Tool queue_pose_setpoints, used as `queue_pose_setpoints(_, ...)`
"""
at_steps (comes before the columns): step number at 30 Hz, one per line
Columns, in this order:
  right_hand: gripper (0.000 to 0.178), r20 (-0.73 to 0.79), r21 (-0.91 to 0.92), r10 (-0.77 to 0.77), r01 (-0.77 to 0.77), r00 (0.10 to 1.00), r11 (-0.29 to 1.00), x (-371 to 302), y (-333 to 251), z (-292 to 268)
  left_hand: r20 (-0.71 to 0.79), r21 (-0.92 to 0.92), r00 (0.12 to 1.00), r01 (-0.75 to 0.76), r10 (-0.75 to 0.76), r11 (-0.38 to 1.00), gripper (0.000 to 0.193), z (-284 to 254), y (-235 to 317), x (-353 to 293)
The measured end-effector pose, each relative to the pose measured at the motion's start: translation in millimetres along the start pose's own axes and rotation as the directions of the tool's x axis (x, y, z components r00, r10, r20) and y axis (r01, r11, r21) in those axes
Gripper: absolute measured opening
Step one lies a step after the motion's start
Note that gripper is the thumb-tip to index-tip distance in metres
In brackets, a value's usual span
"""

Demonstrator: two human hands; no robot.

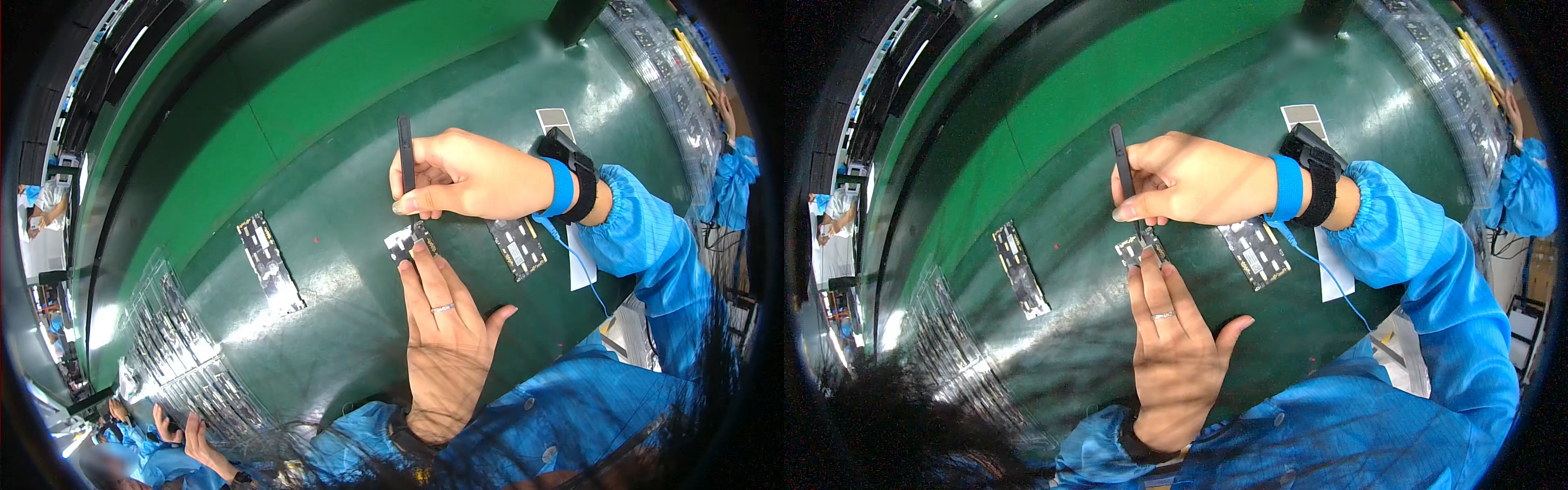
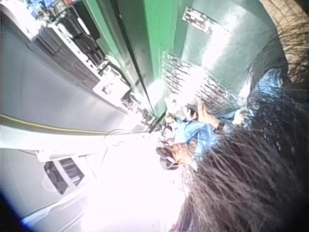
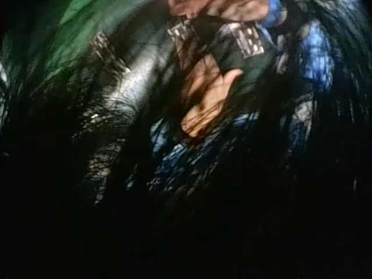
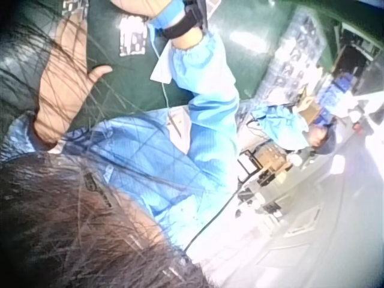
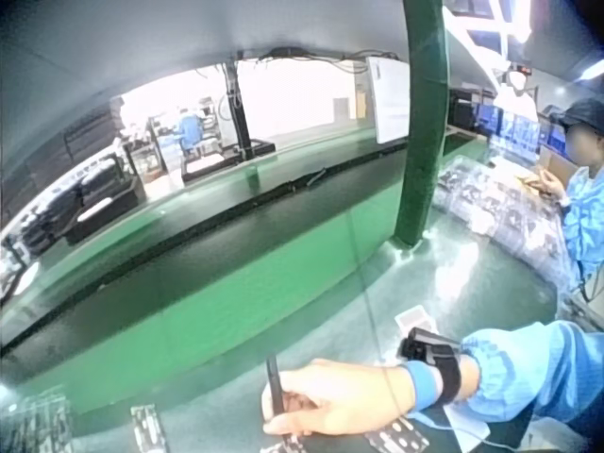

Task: Inspecting and marking small PCB boards on an assembly line.

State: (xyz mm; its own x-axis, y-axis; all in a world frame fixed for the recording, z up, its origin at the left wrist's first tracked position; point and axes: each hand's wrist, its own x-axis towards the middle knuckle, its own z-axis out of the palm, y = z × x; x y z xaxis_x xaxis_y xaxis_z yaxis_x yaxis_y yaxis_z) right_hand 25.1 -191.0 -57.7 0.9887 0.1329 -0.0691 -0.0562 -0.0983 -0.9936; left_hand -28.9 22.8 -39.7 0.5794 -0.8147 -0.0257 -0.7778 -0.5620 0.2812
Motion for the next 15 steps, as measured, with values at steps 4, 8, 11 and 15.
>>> queue_pose_setpoints(4, 0.024, 0.003, -0.063, -0.046, 0.046, 0.999, 0.997, 4, 1, 3, 0.003, 0.003, 1.000, 0.012, -0.012, 1.000, 0.105, -2, -1, -1)
queue_pose_setpoints(8, 0.024, 0.005, -0.083, -0.042, 0.042, 0.999, 0.996, 5, -1, 1, -0.008, -0.011, 0.999, 0.032, -0.032, 0.999, 0.104, 0, 0, 1)
queue_pose_setpoints(11, 0.025, 0.013, -0.110, -0.041, 0.042, 0.999, 0.993, 8, -4, -2, -0.008, -0.004, 0.999, 0.034, -0.035, 0.999, 0.102, 1, -2, 4)
queue_pose_setpoints(15, 0.023, 0.025, -0.187, -0.078, 0.081, 0.997, 0.979, 4, -6, -10, 0.013, 0.061, 1.000, 0.015, -0.016, 0.998, 0.095, -7, 2, 15)
